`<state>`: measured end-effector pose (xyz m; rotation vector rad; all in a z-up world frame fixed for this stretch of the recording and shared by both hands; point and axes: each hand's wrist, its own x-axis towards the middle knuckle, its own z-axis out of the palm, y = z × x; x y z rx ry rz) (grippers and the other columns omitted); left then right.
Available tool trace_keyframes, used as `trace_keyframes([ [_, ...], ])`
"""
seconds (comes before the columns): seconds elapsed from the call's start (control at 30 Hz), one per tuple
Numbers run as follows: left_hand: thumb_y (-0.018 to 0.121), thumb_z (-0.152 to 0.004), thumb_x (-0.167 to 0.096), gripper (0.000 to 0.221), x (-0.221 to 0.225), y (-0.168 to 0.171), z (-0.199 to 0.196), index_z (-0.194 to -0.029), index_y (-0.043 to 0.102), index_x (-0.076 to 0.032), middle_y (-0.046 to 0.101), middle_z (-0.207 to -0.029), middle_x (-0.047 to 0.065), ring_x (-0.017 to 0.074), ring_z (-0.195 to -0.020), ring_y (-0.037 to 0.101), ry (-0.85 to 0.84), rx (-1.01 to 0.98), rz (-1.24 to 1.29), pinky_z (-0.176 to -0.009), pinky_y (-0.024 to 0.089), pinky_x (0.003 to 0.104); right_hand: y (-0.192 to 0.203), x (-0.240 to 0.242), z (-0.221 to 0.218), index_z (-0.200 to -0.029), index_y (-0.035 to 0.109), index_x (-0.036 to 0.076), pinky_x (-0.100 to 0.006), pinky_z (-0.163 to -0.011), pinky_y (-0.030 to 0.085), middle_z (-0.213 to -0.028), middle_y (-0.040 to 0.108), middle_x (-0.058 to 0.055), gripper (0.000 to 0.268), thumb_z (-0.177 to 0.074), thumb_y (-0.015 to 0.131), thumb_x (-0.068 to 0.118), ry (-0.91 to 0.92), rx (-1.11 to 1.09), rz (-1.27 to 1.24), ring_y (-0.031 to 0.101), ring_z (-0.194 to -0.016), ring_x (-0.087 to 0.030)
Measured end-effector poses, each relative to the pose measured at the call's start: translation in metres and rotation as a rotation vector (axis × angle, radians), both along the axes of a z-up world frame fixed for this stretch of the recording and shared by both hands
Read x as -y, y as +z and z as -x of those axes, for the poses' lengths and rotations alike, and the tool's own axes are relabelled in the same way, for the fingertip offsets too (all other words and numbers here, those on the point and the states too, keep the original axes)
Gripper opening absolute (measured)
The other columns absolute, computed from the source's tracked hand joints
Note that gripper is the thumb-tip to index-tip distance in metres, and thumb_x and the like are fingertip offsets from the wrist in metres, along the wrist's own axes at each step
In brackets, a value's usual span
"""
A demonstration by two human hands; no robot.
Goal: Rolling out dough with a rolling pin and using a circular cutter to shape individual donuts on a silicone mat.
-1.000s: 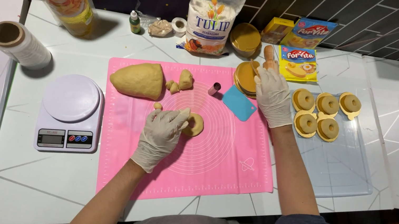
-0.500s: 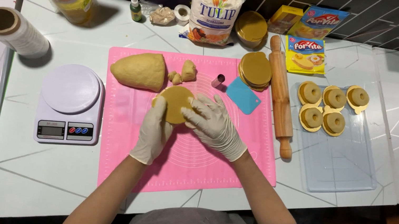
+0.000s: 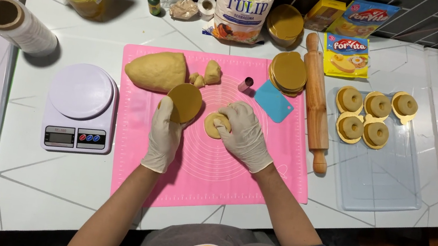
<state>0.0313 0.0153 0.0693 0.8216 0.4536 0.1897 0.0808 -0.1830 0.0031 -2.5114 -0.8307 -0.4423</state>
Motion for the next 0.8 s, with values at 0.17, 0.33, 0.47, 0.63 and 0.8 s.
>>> trace_keyframes([
  [0.17, 0.055, -0.105, -0.030, 0.032, -0.015, -0.107, -0.014, -0.122, 0.061, -0.004, 0.069, -0.117, 0.014, 0.0276, -0.109, 0.069, -0.020, 0.035, 0.003, -0.096, 0.058, 0.048, 0.014, 0.000, 0.002, -0.120, 0.065, 0.019, -0.045, -0.085, 0.052, -0.090, 0.057, -0.004, 0.037, -0.087, 0.073, 0.033, -0.024, -0.052, 0.080, 0.062, -0.093, -0.028],
  [0.33, 0.052, -0.106, -0.035, 0.036, -0.004, -0.042, -0.007, -0.125, 0.062, -0.006, 0.069, -0.120, 0.014, 0.0275, -0.110, 0.069, -0.076, 0.065, 0.038, -0.099, 0.056, 0.051, 0.042, -0.003, 0.012, -0.105, 0.068, 0.014, -0.044, -0.082, 0.053, -0.086, 0.060, -0.008, 0.022, -0.086, 0.078, 0.022, 0.032, -0.168, -0.095, 0.064, -0.089, -0.032],
  [0.47, 0.043, -0.108, -0.042, 0.045, 0.002, -0.001, -0.004, -0.124, 0.062, -0.005, 0.071, -0.116, 0.014, 0.0297, -0.108, 0.072, -0.111, 0.081, 0.113, -0.096, 0.059, 0.052, 0.063, -0.002, 0.023, -0.102, 0.069, 0.012, -0.042, -0.084, 0.054, -0.089, 0.069, -0.010, 0.020, -0.087, 0.080, 0.016, 0.100, -0.307, -0.300, 0.068, -0.089, -0.032],
  [0.63, 0.049, -0.106, -0.037, 0.038, 0.017, -0.064, -0.010, -0.124, 0.062, -0.006, 0.068, -0.110, 0.014, 0.0303, -0.103, 0.071, -0.191, 0.079, 0.212, -0.094, 0.059, 0.052, 0.066, -0.009, 0.031, -0.102, 0.074, 0.013, -0.036, -0.086, 0.055, -0.093, 0.074, -0.006, 0.022, -0.083, 0.085, 0.017, 0.079, -0.379, -0.526, 0.071, -0.090, -0.024],
  [0.8, 0.049, -0.107, -0.034, 0.036, 0.037, 0.008, 0.008, -0.125, 0.062, -0.004, 0.069, -0.117, 0.015, 0.0296, -0.104, 0.071, -0.327, 0.047, 0.330, -0.093, 0.060, 0.053, 0.060, -0.011, 0.018, -0.105, 0.075, 0.014, -0.038, -0.094, 0.053, -0.097, 0.074, -0.002, 0.021, -0.087, 0.083, 0.022, 0.043, -0.106, -0.423, 0.071, -0.098, -0.025],
])
